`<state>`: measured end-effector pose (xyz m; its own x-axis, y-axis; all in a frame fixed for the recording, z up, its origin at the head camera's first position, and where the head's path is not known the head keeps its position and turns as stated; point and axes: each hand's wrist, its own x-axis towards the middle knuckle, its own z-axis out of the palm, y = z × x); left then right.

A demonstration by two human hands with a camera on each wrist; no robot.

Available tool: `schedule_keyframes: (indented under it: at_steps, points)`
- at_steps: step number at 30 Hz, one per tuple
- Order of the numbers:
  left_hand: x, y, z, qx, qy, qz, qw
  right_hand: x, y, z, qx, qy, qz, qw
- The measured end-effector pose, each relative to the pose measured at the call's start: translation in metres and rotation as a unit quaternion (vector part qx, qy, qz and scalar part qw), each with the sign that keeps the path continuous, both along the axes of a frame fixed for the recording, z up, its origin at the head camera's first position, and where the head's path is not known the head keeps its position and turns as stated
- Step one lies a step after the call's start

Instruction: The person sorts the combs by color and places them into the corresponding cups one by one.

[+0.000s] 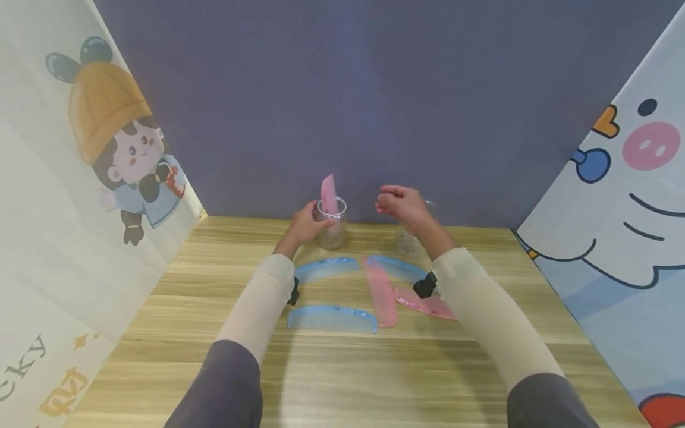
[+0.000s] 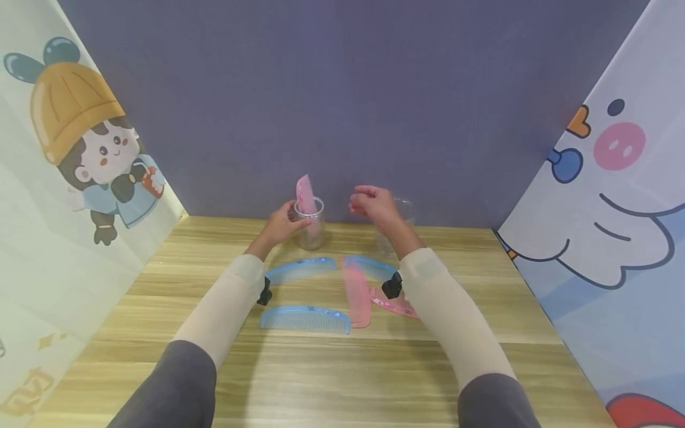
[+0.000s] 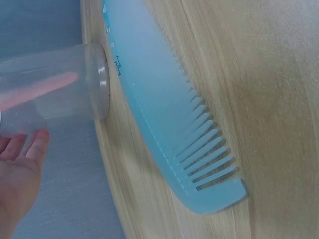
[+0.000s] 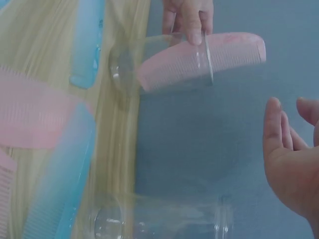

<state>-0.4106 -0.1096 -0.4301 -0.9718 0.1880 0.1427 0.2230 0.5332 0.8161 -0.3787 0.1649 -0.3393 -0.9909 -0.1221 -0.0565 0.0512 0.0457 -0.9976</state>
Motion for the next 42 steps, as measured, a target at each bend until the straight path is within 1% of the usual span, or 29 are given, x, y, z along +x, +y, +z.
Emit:
schedule_keyframes:
  at_steps: [9, 13, 16, 22, 26, 30, 37, 42]
  points:
    - [-0.001, 0.0, 0.0, -0.019, 0.008, 0.003, 0.9998, 0.006, 0.017, -0.014, 0.075, 0.005, 0.014, 0.997]
    - [-0.001, 0.001, -0.001, -0.018, 0.006, 0.002, 0.9998, 0.012, 0.027, -0.021, 0.1, 0.005, 0.03, 0.995]
    - [-0.002, 0.001, -0.002, -0.013, 0.006, 0.001, 0.9999, 0.018, 0.037, -0.027, 0.116, 0.007, 0.05, 0.992]
    - [-0.002, 0.001, -0.003, -0.009, 0.004, 0.0, 0.9999, 0.029, 0.056, -0.037, 0.138, 0.015, 0.084, 0.987]
    - [-0.002, 0.001, -0.004, -0.012, 0.001, 0.003, 0.9999, 0.035, 0.07, -0.043, 0.145, 0.019, 0.092, 0.985]
    - [-0.002, 0.001, -0.004, -0.012, 0.001, 0.003, 0.9999, 0.04, 0.084, -0.049, 0.154, 0.014, 0.093, 0.984]
    - [-0.004, 0.002, -0.004, -0.01, 0.002, 0.004, 0.9999, 0.051, 0.103, -0.058, 0.197, 0.021, 0.107, 0.974]
    - [-0.004, 0.001, -0.005, -0.005, 0.001, 0.004, 1.0, 0.058, 0.112, -0.066, 0.239, 0.022, 0.118, 0.964]
